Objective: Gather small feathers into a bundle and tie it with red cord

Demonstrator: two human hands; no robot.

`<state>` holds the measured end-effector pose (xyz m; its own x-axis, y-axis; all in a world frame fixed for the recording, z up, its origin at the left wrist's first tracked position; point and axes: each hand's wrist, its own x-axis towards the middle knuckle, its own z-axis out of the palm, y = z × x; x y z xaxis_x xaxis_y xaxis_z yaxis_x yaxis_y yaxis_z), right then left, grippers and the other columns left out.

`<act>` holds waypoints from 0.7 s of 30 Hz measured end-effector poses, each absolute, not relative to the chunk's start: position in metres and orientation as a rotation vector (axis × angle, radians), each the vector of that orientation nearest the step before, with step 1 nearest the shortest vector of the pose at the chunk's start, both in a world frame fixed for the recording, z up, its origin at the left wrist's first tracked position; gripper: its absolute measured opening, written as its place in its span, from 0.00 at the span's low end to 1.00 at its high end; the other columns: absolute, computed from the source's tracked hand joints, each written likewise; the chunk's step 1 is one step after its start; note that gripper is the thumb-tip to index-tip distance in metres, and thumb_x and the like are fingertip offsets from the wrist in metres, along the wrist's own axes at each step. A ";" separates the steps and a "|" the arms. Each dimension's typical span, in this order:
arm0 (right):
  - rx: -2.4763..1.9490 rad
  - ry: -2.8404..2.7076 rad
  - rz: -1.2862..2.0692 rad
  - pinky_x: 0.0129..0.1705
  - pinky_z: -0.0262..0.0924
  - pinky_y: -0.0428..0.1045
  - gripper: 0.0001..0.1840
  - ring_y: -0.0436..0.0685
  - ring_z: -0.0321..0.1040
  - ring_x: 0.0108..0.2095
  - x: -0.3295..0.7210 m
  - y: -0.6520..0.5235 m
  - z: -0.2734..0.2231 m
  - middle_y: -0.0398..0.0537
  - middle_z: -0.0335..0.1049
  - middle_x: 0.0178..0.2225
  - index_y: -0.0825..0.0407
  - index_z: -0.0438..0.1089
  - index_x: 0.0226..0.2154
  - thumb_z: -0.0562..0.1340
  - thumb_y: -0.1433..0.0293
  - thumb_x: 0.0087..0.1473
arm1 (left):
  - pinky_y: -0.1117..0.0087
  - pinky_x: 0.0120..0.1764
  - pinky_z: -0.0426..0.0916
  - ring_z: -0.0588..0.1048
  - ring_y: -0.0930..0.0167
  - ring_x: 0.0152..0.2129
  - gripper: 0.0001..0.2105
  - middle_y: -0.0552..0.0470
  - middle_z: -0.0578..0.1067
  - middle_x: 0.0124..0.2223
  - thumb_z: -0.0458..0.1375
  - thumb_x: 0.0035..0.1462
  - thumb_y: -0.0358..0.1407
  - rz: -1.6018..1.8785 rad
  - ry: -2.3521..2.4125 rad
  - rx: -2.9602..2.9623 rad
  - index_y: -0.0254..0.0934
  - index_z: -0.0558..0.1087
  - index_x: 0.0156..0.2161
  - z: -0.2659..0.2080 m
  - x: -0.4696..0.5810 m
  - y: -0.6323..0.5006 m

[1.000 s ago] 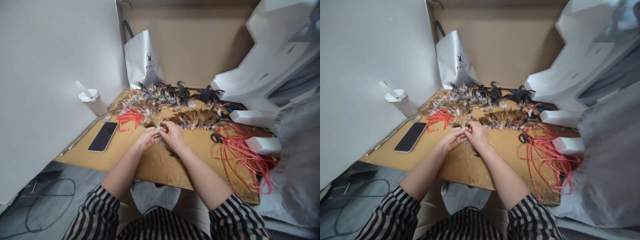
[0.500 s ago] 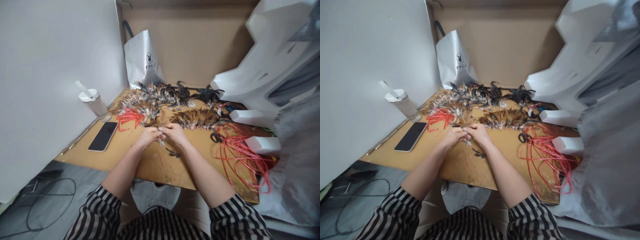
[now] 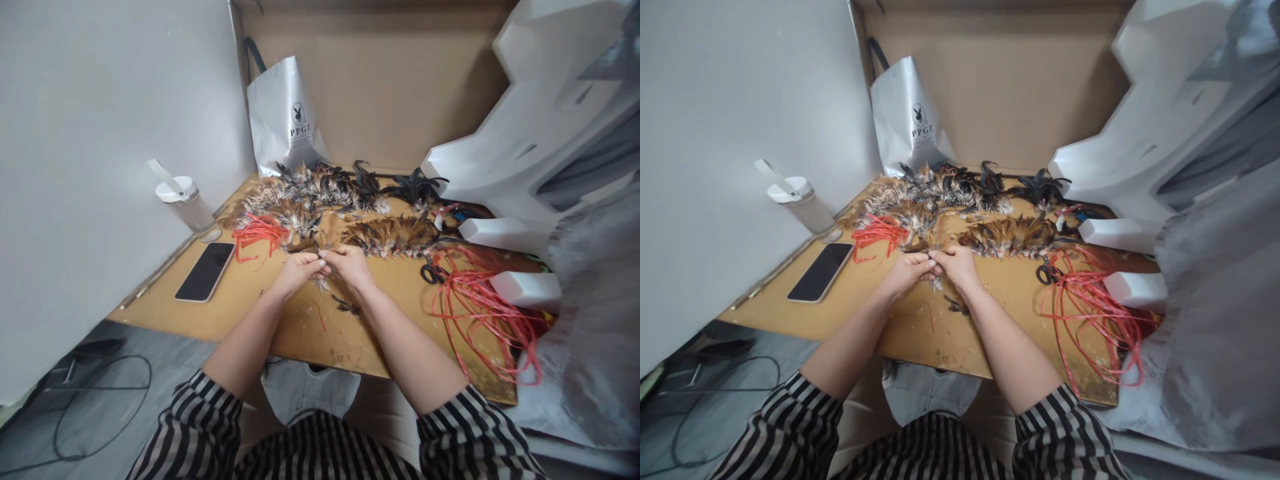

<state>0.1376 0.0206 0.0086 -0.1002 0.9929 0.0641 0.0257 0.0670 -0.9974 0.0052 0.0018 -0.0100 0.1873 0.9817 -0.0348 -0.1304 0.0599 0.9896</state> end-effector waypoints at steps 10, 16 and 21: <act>-1.057 -1.269 1.352 0.23 0.51 0.44 0.15 0.46 0.57 0.19 0.136 0.021 0.009 0.42 0.66 0.18 0.56 0.69 0.20 0.66 0.60 0.34 | 0.76 0.29 0.65 0.71 0.76 0.22 0.11 0.48 0.76 0.26 0.64 0.40 0.39 1.208 1.067 1.088 0.31 0.75 0.25 -0.009 0.000 0.006; -1.202 -2.008 1.052 0.27 0.54 0.44 0.09 0.49 0.62 0.23 0.160 0.024 0.015 0.45 0.70 0.22 0.56 0.72 0.21 0.60 0.67 0.40 | 0.80 0.27 0.64 0.72 0.78 0.23 0.12 0.49 0.76 0.27 0.65 0.41 0.36 1.411 0.986 0.751 0.31 0.75 0.32 -0.007 -0.012 0.013; -1.402 -2.524 0.715 0.26 0.51 0.44 0.06 0.50 0.63 0.23 0.163 0.011 0.025 0.46 0.70 0.21 0.53 0.72 0.22 0.60 0.69 0.40 | 0.81 0.26 0.64 0.73 0.78 0.23 0.11 0.49 0.75 0.27 0.64 0.43 0.35 1.409 0.961 0.733 0.30 0.74 0.32 -0.007 -0.013 0.013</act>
